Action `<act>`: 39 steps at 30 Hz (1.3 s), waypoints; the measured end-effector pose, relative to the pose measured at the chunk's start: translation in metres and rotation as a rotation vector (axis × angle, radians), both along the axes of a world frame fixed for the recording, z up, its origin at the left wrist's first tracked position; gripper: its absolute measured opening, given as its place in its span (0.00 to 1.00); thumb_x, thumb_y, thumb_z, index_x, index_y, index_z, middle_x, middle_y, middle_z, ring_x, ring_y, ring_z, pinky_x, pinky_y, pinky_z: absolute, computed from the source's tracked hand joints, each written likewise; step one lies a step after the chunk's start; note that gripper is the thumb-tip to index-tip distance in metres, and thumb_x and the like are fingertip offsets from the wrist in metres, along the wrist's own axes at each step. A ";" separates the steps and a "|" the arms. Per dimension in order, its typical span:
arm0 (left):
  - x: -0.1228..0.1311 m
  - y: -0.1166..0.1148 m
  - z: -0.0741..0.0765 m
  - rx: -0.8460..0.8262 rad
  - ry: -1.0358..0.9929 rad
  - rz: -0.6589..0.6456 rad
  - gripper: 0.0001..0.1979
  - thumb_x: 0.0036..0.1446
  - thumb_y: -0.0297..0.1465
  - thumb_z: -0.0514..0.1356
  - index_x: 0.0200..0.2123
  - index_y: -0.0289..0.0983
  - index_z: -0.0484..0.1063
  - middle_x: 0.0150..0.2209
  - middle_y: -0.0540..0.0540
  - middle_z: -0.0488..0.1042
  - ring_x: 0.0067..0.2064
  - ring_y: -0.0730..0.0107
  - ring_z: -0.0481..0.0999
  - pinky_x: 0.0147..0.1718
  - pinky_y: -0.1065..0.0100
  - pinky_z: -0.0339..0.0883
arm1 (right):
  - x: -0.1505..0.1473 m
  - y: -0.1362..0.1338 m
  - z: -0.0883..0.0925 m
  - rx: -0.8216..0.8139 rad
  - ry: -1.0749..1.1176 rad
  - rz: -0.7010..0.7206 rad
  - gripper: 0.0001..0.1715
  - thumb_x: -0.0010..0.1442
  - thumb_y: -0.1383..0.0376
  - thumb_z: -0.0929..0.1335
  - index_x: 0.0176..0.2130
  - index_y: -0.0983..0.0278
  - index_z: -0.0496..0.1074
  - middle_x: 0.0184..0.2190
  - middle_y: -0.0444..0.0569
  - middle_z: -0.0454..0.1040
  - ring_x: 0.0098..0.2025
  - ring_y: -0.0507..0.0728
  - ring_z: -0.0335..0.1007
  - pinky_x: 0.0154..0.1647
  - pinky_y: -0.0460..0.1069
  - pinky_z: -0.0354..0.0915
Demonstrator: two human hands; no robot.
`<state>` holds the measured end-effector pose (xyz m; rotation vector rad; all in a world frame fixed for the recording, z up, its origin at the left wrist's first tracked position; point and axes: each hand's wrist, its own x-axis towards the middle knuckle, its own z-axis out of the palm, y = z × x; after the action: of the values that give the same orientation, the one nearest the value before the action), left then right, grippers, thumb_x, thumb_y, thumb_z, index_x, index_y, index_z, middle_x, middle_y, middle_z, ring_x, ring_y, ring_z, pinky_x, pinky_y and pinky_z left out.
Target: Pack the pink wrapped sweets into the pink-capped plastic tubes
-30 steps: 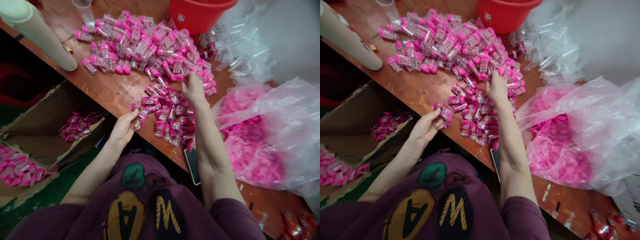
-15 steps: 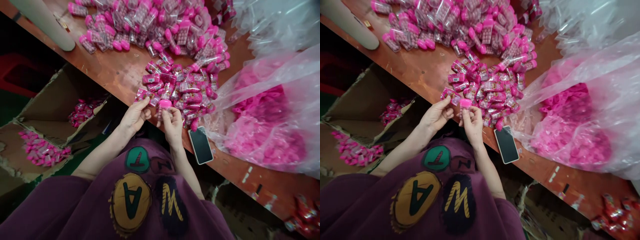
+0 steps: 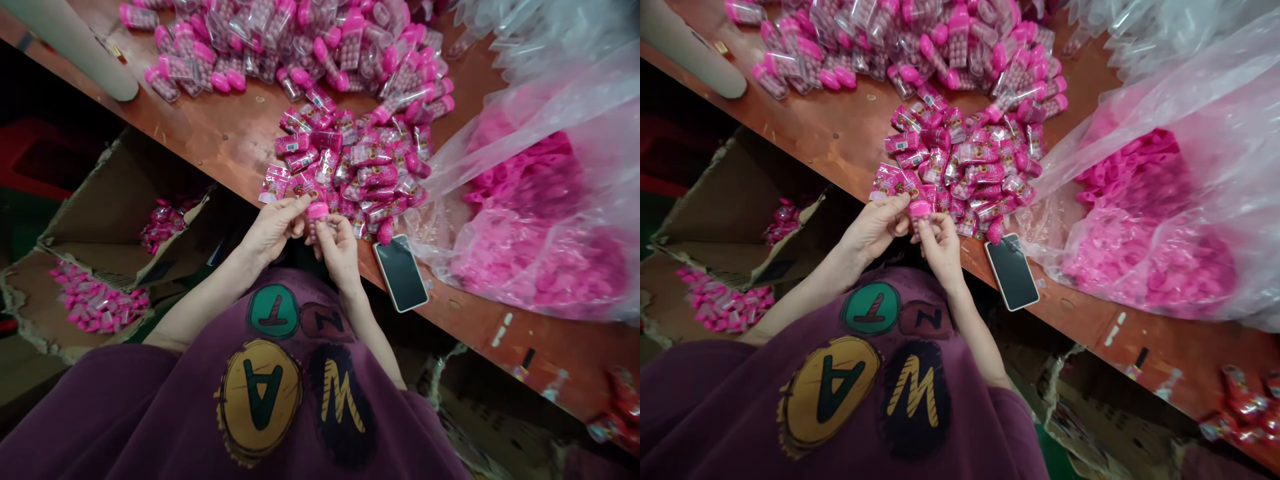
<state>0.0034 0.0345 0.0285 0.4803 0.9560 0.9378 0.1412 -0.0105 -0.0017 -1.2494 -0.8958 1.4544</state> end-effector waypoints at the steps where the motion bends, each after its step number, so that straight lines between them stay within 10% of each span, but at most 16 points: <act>1: 0.000 0.000 0.000 -0.007 0.004 -0.008 0.20 0.59 0.38 0.71 0.23 0.34 0.69 0.17 0.52 0.65 0.20 0.81 0.63 0.21 0.73 0.55 | 0.000 -0.001 -0.001 0.012 -0.021 0.003 0.22 0.63 0.47 0.72 0.44 0.57 0.65 0.28 0.39 0.74 0.22 0.47 0.65 0.18 0.43 0.56; 16: 0.009 -0.005 -0.008 -0.057 -0.045 -0.113 0.20 0.56 0.42 0.73 0.26 0.34 0.72 0.14 0.56 0.60 0.15 0.84 0.54 0.18 0.73 0.44 | -0.001 -0.006 -0.010 0.139 -0.235 -0.007 0.29 0.66 0.48 0.70 0.59 0.53 0.59 0.34 0.44 0.76 0.33 0.54 0.74 0.34 0.50 0.69; 24: 0.004 -0.002 -0.005 -0.044 -0.039 -0.144 0.19 0.57 0.41 0.72 0.27 0.33 0.72 0.17 0.55 0.63 0.16 0.85 0.56 0.18 0.73 0.46 | -0.001 0.003 0.000 -0.135 0.255 0.087 0.33 0.62 0.42 0.71 0.56 0.54 0.60 0.25 0.34 0.61 0.17 0.46 0.51 0.14 0.43 0.43; 33: 0.008 -0.011 -0.019 -0.058 0.072 -0.026 0.19 0.51 0.39 0.75 0.26 0.33 0.73 0.15 0.55 0.65 0.14 0.85 0.55 0.16 0.71 0.42 | 0.001 -0.002 -0.022 0.123 -0.255 0.050 0.34 0.66 0.47 0.69 0.64 0.52 0.58 0.30 0.41 0.70 0.25 0.51 0.63 0.26 0.49 0.63; 39: 0.009 -0.014 -0.019 -0.065 0.023 -0.097 0.21 0.53 0.44 0.74 0.26 0.33 0.71 0.17 0.51 0.69 0.16 0.83 0.60 0.18 0.72 0.46 | 0.000 0.001 -0.015 -0.017 0.065 0.108 0.33 0.65 0.46 0.69 0.62 0.51 0.56 0.26 0.36 0.65 0.21 0.49 0.59 0.21 0.46 0.57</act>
<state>0.0123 0.0201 0.0100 0.4783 0.9725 0.8133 0.1410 -0.0099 -0.0164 -1.1749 -0.9206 1.5818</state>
